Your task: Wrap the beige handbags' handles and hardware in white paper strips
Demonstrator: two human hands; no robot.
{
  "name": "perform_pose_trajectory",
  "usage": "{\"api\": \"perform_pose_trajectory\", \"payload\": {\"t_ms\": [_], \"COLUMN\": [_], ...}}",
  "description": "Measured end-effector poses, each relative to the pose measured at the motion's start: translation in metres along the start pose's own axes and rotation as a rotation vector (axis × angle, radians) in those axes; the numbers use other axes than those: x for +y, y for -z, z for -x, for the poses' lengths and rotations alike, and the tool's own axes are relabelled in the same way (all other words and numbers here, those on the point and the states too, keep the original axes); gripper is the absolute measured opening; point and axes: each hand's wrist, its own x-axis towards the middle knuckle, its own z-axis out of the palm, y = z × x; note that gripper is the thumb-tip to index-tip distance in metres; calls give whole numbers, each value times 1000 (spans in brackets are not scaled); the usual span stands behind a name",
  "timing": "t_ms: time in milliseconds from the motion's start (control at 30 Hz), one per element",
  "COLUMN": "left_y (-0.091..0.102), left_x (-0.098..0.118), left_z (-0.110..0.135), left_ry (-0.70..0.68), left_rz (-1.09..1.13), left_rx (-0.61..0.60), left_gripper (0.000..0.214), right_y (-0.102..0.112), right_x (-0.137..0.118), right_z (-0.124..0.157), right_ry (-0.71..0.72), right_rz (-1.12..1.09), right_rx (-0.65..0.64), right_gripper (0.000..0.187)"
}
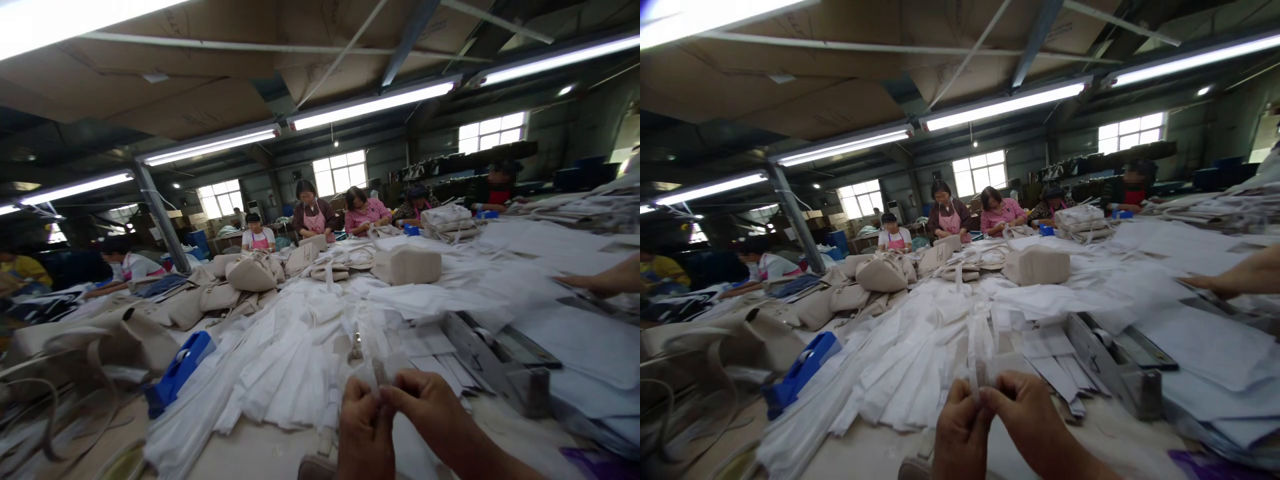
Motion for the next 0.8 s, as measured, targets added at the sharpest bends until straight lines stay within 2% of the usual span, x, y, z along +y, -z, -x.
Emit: {"api": "perform_pose_trajectory", "payload": {"t_ms": [67, 100, 200, 233, 300, 367, 400, 467, 500, 567, 667, 733, 800], "left_y": [9, 14, 23, 23, 19, 12, 10, 8, 9, 12, 12, 9, 5], "left_x": [7, 11, 17, 17, 15, 12, 12, 12, 13, 16, 20, 18, 13], "left_z": [0, -1, -6, -8, -11, -12, -13, -12, -11, -9, -1, 3, 4], "left_ry": [-20, 14, 303, 403, 517, 550, 554, 538, 503, 358, 78, -65, -165], "left_rz": [86, 176, 568, 684, 827, 892, 911, 886, 821, 596, 264, 156, 99], "left_rx": [-91, -160, -314, -316, -242, -163, -133, -93, -89, -86, -84, -64, -31], "left_gripper": [29, 27, 33, 36, 40, 41, 40, 36, 33, 27, 29, 30, 27], "right_y": [2, 4, 12, 14, 16, 17, 17, 19, 20, 22, 21, 18, 14], "right_x": [-2, -4, -7, -7, -6, -5, -4, -6, -7, -11, -13, -12, -9], "right_z": [4, 6, 9, 9, 9, 9, 9, 10, 11, 12, 12, 9, 7], "right_ry": [99, 167, 462, 569, 749, 834, 832, 728, 621, 313, -147, -285, -281], "right_rz": [78, 128, 315, 380, 497, 578, 583, 492, 400, 142, -262, -392, -394], "right_rx": [8, 15, 30, 24, 4, -5, -8, -34, -63, -157, -261, -237, -203], "right_gripper": [32, 32, 31, 30, 27, 27, 26, 24, 24, 32, 43, 43, 42]}}
